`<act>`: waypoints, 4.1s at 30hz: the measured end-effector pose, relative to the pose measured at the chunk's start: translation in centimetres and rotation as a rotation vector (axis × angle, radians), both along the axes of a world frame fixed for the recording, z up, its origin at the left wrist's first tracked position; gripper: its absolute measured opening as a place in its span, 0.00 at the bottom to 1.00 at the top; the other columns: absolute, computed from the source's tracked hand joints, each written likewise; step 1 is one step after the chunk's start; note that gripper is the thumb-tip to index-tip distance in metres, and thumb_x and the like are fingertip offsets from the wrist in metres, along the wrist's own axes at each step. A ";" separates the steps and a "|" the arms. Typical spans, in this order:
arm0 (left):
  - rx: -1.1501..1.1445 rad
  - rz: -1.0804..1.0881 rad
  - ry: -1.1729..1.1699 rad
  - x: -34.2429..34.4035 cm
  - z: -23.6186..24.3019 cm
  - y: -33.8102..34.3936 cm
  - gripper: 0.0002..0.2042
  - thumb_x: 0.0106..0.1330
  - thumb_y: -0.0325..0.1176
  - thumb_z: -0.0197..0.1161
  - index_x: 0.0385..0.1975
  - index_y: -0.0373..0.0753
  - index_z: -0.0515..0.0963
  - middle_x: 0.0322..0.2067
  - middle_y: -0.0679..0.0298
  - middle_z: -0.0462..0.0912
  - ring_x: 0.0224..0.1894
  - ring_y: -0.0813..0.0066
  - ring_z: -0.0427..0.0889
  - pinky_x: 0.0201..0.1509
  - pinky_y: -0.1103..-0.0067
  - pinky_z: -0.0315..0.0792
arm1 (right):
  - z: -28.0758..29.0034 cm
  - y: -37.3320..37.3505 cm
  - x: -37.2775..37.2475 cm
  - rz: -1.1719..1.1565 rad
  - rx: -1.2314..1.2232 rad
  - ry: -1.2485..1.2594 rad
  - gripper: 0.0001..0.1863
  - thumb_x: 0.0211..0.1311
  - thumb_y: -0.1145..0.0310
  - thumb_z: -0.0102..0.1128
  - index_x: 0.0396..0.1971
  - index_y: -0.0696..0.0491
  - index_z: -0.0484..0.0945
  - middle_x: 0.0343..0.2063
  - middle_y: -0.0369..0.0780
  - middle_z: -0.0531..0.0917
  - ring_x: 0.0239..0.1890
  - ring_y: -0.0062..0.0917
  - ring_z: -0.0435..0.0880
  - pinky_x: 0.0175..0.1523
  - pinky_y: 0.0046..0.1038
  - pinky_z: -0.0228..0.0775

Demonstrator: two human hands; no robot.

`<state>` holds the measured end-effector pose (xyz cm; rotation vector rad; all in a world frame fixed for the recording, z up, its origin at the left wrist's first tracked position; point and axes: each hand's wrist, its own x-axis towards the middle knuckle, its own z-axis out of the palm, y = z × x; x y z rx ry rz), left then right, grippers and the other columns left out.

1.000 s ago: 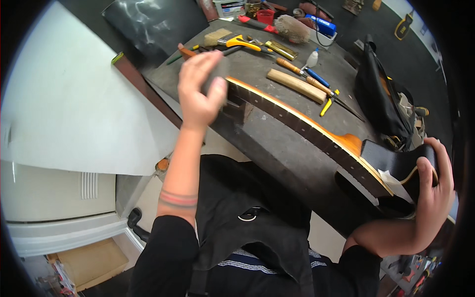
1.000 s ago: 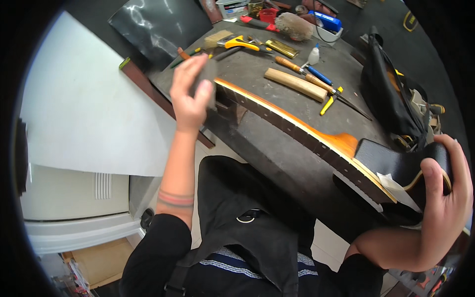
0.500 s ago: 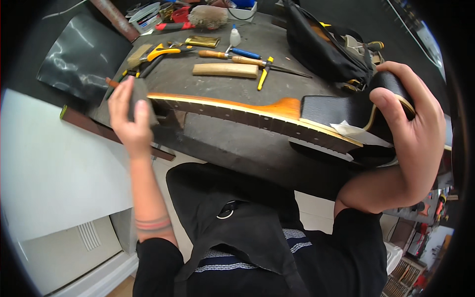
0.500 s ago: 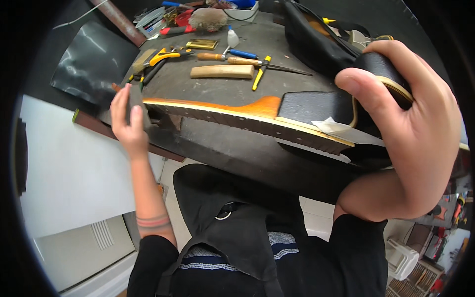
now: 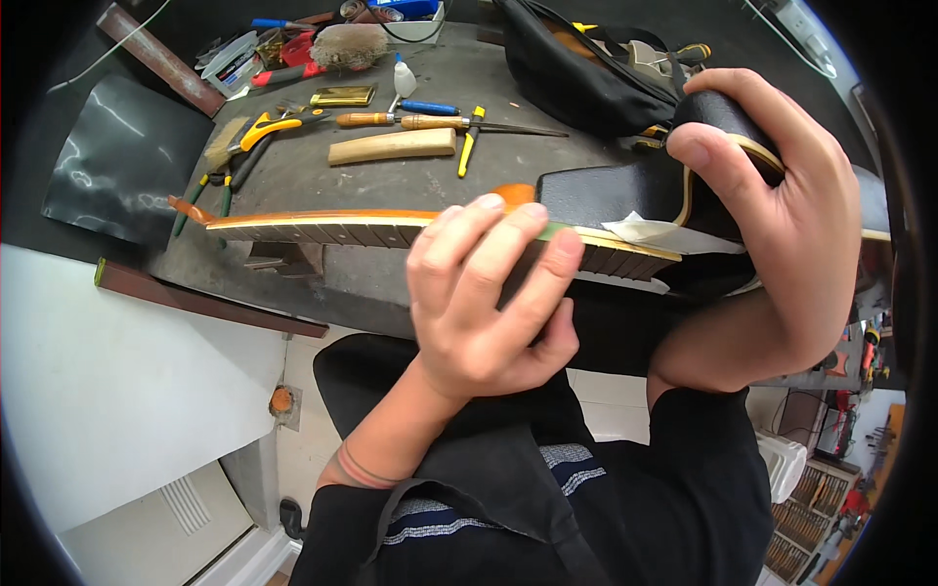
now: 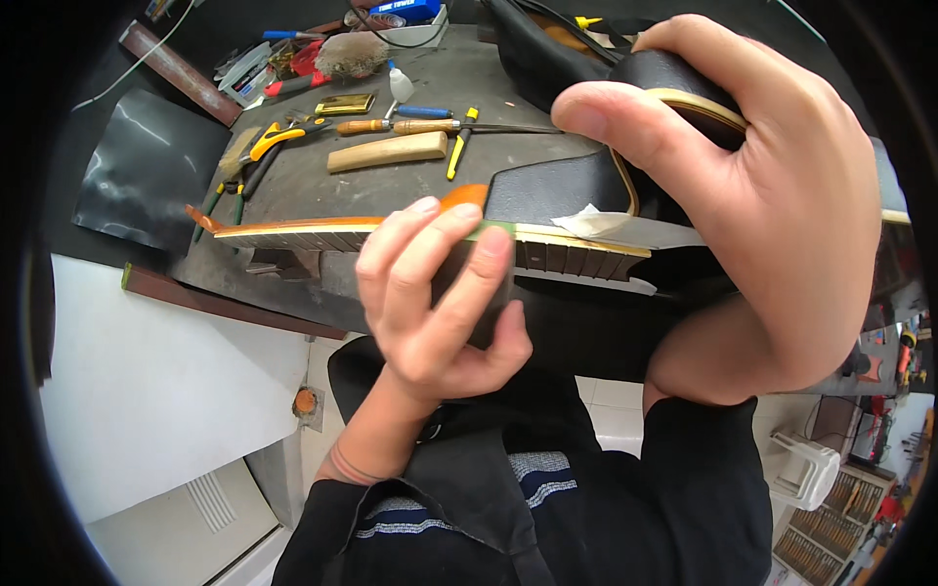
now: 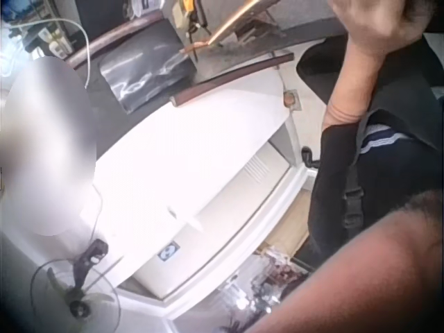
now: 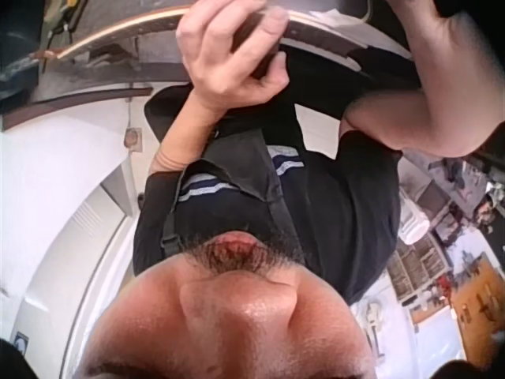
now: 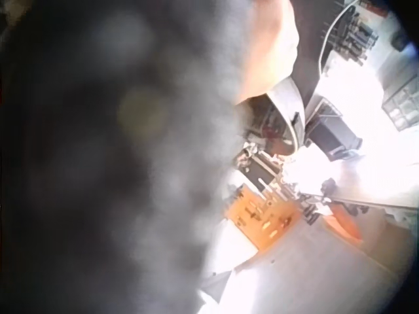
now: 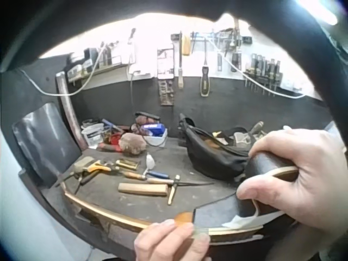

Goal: The person uses a metal file to smooth the frets on a guitar neck, then retrieves a sanding block to sand the edges of the guitar body and neck. The person works on the guitar in a workshop setting, handling the instrument and tools with both hands.

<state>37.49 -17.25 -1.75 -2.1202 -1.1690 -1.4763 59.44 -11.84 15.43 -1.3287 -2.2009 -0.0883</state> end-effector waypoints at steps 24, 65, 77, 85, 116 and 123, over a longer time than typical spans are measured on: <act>0.053 -0.065 -0.070 2.8 0.7 0.4 0.25 0.48 0.31 0.67 0.50 0.38 0.89 0.52 0.54 0.87 0.58 0.51 0.83 0.63 0.56 0.79 | -0.3 0.5 0.4 0.124 0.061 -0.036 0.22 0.67 0.52 0.74 0.47 0.57 0.86 0.31 0.41 0.85 0.33 0.25 0.82 0.44 0.26 0.74; 0.001 0.438 -0.234 -21.9 -1.0 3.2 0.21 0.60 0.30 0.63 0.55 0.36 0.87 0.53 0.55 0.89 0.60 0.53 0.83 0.70 0.61 0.75 | -1.3 1.8 2.7 -0.081 -0.013 -0.102 0.20 0.80 0.55 0.63 0.56 0.56 0.84 0.35 0.37 0.79 0.36 0.21 0.72 0.46 0.25 0.67; -0.033 0.431 -0.207 -22.6 -1.1 2.6 0.23 0.59 0.30 0.66 0.56 0.39 0.88 0.56 0.56 0.88 0.62 0.55 0.82 0.71 0.61 0.74 | -1.7 1.9 2.6 -0.027 0.041 -0.044 0.21 0.78 0.54 0.66 0.55 0.58 0.83 0.29 0.35 0.75 0.31 0.19 0.70 0.37 0.24 0.60; -0.044 0.443 -0.266 -24.7 -1.9 2.6 0.25 0.59 0.32 0.65 0.59 0.39 0.87 0.57 0.53 0.87 0.62 0.54 0.82 0.73 0.62 0.71 | -1.6 1.5 2.8 -0.052 -0.023 -0.046 0.21 0.78 0.54 0.65 0.56 0.58 0.83 0.33 0.37 0.77 0.31 0.18 0.70 0.37 0.24 0.61; -0.097 0.498 -0.451 -21.6 -1.2 1.6 0.23 0.66 0.28 0.62 0.62 0.33 0.83 0.61 0.52 0.83 0.65 0.54 0.80 0.76 0.63 0.69 | -0.1 0.2 -0.7 -0.048 0.126 -0.019 0.23 0.58 0.53 0.79 0.42 0.57 0.85 0.32 0.46 0.86 0.34 0.44 0.85 0.44 0.36 0.76; -0.091 0.219 -0.140 -15.4 0.0 2.3 0.27 0.56 0.35 0.66 0.59 0.40 0.86 0.57 0.56 0.86 0.64 0.55 0.81 0.74 0.62 0.70 | -0.2 0.3 -0.6 -0.058 0.129 -0.034 0.24 0.58 0.52 0.79 0.42 0.56 0.86 0.33 0.45 0.86 0.36 0.43 0.86 0.45 0.37 0.76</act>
